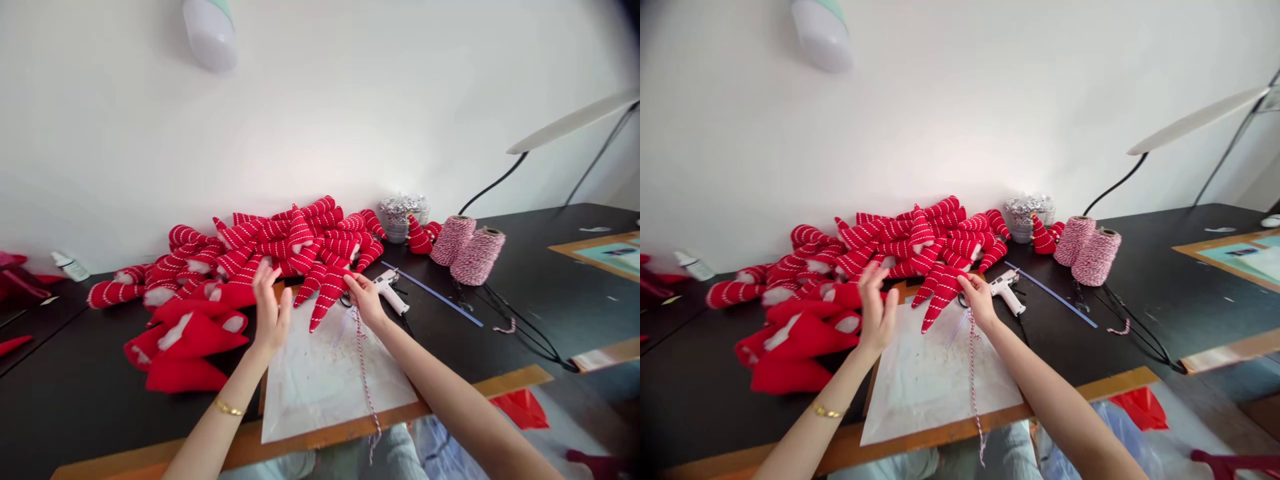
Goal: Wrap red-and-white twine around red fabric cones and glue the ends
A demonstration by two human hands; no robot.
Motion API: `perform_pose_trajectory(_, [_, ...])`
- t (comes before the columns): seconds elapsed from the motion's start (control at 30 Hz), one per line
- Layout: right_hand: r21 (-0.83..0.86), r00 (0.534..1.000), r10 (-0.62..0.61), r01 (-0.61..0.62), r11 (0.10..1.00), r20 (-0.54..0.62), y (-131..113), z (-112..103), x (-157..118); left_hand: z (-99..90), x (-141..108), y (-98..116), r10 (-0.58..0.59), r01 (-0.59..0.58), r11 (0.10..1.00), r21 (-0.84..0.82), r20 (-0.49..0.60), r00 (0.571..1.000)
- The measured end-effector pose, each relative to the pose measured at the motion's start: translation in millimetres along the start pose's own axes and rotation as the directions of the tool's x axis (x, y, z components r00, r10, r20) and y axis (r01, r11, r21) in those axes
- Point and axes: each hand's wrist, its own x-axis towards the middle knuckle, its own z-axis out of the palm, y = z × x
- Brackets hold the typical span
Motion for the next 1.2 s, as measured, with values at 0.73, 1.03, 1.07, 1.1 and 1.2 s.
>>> perform_pose_trajectory(0.73, [-0.012,0.999,0.023,-0.024,1.0,-0.041,3.4,-5.4,1.1,15.0,-41.4,-37.7,-0.289,0.778,0.333,-0.533,0.728,0.622])
perform_pose_trajectory(1.03, [0.016,1.0,0.011,-0.011,1.0,-0.015,3.7,-2.5,-1.3,20.5,-42.0,-29.8,-0.433,0.791,0.319,-0.522,0.663,0.612])
perform_pose_trajectory(1.07, [0.02,1.0,0.01,-0.01,1.0,-0.011,4.9,-2.5,-1.3,21.0,-42.3,-29.0,-0.435,0.79,0.312,-0.527,0.661,0.612])
perform_pose_trajectory(1.1, [0.024,1.0,0.009,-0.009,1.0,-0.006,6.2,-2.5,-1.5,21.4,-42.5,-28.5,-0.438,0.793,0.3,-0.53,0.663,0.608])
perform_pose_trajectory(1.2, [0.019,1.0,0.011,-0.012,1.0,0.024,10.0,-1.9,-3.2,22.1,-43.0,-28.0,-0.45,0.809,0.275,-0.52,0.673,0.586])
